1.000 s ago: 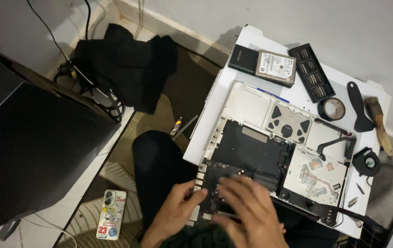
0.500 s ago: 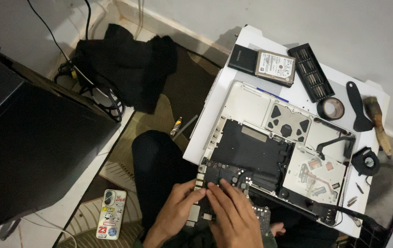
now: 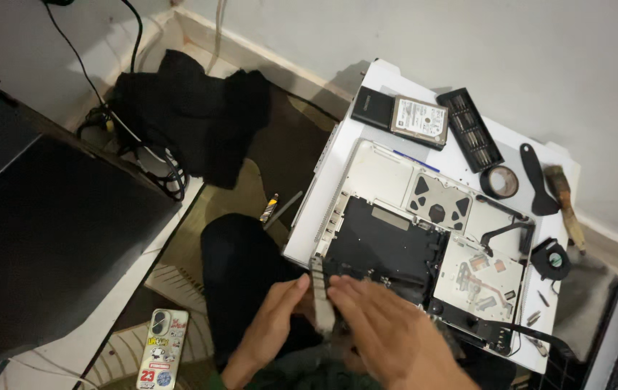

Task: The person sits on the floor and works on a disassembled laptop, handling the motherboard and connecting cables. They manipulate the motherboard, align it with the laptop chassis, and connect ribbon cables to the board.

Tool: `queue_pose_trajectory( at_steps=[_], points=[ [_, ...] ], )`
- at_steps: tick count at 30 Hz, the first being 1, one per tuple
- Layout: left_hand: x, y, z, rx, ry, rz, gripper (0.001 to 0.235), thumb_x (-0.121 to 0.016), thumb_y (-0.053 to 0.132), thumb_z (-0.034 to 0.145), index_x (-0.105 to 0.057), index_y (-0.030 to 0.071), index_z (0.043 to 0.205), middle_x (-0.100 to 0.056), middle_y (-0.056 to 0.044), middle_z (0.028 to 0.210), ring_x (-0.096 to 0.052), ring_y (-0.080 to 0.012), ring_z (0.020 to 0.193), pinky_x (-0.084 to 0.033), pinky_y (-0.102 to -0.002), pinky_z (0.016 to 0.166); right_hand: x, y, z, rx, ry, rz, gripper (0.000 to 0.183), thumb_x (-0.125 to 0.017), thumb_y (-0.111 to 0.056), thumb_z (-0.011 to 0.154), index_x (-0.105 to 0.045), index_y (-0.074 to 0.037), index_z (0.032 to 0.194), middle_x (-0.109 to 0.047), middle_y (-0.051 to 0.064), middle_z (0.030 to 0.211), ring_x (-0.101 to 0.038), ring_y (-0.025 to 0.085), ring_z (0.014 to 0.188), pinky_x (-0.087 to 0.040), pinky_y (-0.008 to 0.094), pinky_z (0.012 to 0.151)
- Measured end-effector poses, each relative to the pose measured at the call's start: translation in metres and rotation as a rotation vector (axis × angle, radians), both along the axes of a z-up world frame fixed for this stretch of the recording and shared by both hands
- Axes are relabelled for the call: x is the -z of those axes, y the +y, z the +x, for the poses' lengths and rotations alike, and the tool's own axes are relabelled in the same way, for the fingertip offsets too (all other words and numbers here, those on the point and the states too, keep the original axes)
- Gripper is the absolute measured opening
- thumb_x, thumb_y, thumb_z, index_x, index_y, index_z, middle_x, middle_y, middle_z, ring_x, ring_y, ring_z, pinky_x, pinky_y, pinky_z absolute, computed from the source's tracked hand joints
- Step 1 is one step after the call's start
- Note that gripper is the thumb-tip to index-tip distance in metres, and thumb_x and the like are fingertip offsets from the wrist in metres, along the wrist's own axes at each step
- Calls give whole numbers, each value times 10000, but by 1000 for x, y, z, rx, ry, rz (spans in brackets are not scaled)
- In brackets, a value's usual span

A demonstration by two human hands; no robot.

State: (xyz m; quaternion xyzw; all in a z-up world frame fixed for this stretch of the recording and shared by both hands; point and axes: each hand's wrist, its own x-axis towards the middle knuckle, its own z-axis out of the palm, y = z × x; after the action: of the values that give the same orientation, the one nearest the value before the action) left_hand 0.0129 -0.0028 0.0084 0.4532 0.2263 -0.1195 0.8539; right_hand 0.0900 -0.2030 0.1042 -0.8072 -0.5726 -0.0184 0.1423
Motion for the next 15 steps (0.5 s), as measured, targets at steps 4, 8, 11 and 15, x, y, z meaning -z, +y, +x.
queue_pose_trajectory(
  at_steps=[4,8,11,15],
  points=[
    [-24,19,14,-33,-310,415,422,-576,346,1082,-769,58,841,-771,-53,691,-663,-123,582,-530,-281,558,-48,25,41,56,325,43,379,-613,10,958,-657,-42,1331,-809,119,1052,-807,279,881,-654,392,761],
    [-32,32,37,-145,-611,907,157,-685,286,1071,-723,142,1121,-618,-1,996,-401,-126,627,-389,-317,637,-66,34,90,118,670,-176,239,-636,-31,1014,-776,-75,1203,-859,49,757,-764,41,450,-560,116,322],
    [-31,37,50,-88,-626,989,331,-689,350,1060,-694,102,1278,-590,-66,1119,-613,-245,1045,-496,-425,885,-49,34,130,232,752,-328,247,-689,-172,1108,-714,-128,866,-524,-33,578,-460,82,414,-342,243,375],
    [-22,40,58,22,-631,917,427,-620,409,1080,-629,111,1385,-556,-108,1315,-581,-330,1300,-468,-609,1258,-53,46,153,322,901,-289,395,-744,-274,1070,-620,-92,742,-467,-19,689,-467,147,617,-378,358,619]
  ],
)
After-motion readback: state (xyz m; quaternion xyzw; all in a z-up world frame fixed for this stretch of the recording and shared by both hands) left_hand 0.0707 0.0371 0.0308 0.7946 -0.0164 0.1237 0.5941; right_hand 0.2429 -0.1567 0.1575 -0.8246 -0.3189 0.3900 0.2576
